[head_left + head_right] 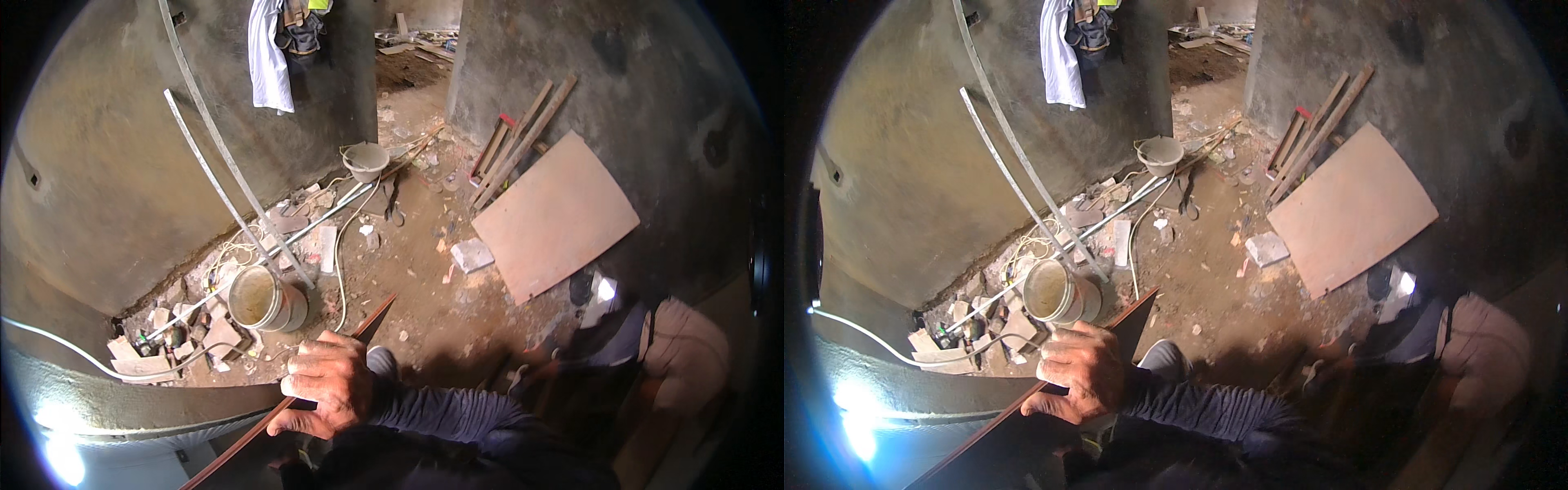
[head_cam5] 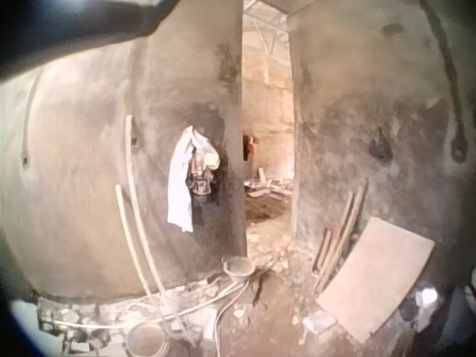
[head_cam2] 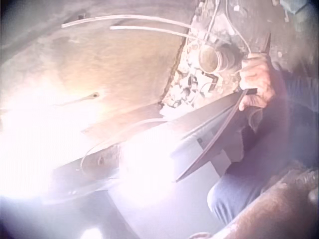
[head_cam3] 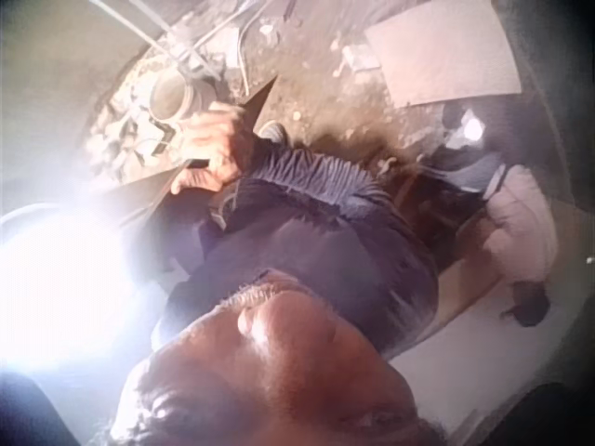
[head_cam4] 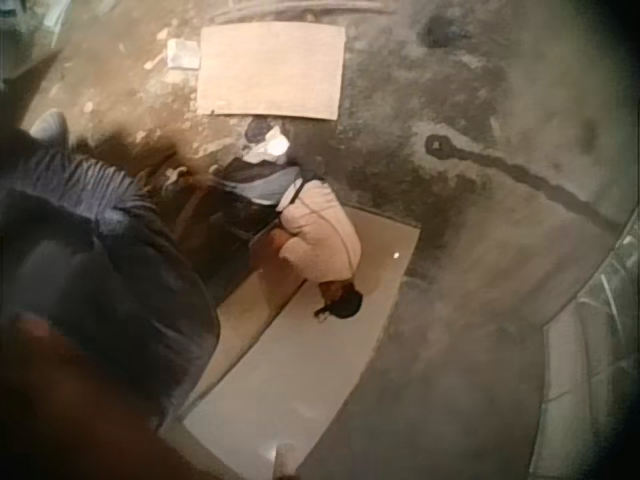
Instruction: The person spreads cement on the floor using a trowel and levels it with a spirit level. They measure the floor area and a tile with a tape measure, marking the tile with a pencil. Finally, they carry the tile to a cutting station and place it on a manual tile cutter.
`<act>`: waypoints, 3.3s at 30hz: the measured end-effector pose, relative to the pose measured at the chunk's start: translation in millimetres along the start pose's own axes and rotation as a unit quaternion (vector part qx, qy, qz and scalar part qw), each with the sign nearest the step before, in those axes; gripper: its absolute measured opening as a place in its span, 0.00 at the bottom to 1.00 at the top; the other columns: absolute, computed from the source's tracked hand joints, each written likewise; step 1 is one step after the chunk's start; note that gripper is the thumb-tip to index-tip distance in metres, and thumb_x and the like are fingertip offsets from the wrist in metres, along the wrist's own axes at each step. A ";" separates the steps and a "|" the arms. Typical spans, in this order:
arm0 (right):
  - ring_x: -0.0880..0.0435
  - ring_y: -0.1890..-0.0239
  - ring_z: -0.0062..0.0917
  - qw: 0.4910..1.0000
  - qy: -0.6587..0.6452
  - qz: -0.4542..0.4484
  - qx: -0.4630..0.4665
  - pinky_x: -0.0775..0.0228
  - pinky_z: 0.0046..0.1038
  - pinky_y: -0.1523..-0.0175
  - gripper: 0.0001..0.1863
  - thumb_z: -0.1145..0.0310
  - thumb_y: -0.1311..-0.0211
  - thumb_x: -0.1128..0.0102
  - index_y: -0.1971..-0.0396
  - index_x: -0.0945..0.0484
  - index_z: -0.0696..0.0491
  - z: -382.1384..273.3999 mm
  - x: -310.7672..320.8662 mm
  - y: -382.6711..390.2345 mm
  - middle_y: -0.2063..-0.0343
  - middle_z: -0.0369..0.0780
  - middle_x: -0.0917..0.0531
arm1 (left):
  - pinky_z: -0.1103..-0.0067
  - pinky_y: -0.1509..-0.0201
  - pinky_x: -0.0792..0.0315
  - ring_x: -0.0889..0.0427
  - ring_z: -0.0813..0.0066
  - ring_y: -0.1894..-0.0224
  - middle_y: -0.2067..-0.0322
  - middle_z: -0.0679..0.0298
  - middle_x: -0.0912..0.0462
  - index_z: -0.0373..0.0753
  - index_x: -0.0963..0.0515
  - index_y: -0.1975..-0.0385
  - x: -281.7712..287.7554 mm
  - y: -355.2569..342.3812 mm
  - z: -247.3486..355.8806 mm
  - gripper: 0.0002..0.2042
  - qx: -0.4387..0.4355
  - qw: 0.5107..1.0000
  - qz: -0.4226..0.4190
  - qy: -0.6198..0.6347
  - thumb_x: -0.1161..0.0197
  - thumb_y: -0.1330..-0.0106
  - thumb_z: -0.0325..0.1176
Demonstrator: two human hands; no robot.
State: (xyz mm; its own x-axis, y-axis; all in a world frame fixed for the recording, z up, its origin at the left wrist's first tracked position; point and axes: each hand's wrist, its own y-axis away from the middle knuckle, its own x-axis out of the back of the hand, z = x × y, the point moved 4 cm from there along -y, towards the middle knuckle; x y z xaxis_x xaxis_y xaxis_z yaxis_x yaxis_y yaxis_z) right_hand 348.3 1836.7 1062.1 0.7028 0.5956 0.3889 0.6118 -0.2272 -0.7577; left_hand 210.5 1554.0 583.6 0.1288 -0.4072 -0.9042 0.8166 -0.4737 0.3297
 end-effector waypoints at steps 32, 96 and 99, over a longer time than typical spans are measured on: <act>0.29 0.81 0.23 0.999 0.018 0.020 0.031 0.44 0.28 0.75 0.25 0.42 0.51 0.28 0.82 0.25 0.48 669.9 481.5 -326.0 0.84 0.30 0.30 | 0.73 0.66 0.35 0.33 0.78 0.78 0.84 0.72 0.31 0.50 0.33 0.83 -445.8 -493.0 -522.2 0.21 -0.092 0.995 0.014 -0.036 0.59 0.26 0.49; 0.29 0.80 0.28 0.975 0.126 0.156 -0.095 0.45 0.32 0.75 0.24 0.45 0.57 0.25 0.83 0.27 0.48 2413.0 1146.8 -1109.4 0.83 0.33 0.31 | 0.70 0.69 0.33 0.30 0.79 0.80 0.82 0.74 0.29 0.51 0.34 0.82 -1351.1 -2116.5 -1609.0 0.19 0.029 0.989 -0.137 -0.053 0.56 0.28 0.50; 0.29 0.79 0.28 0.982 0.102 0.128 -0.097 0.45 0.32 0.75 0.23 0.44 0.55 0.26 0.82 0.27 0.47 2476.4 1210.5 -1142.8 0.83 0.33 0.33 | 0.70 0.67 0.33 0.30 0.78 0.78 0.80 0.73 0.29 0.50 0.33 0.80 -1407.1 -2142.4 -1697.1 0.18 0.007 0.993 -0.087 -0.075 0.55 0.29 0.49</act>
State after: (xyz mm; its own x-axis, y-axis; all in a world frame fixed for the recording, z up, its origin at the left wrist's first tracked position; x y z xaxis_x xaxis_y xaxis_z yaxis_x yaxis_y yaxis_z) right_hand -399.0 4725.3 1101.0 0.8887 0.3373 0.3106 0.4491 -0.5035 -0.7381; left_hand -765.5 4467.1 688.7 -0.0995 -0.4302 -0.8972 0.8113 -0.5571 0.1772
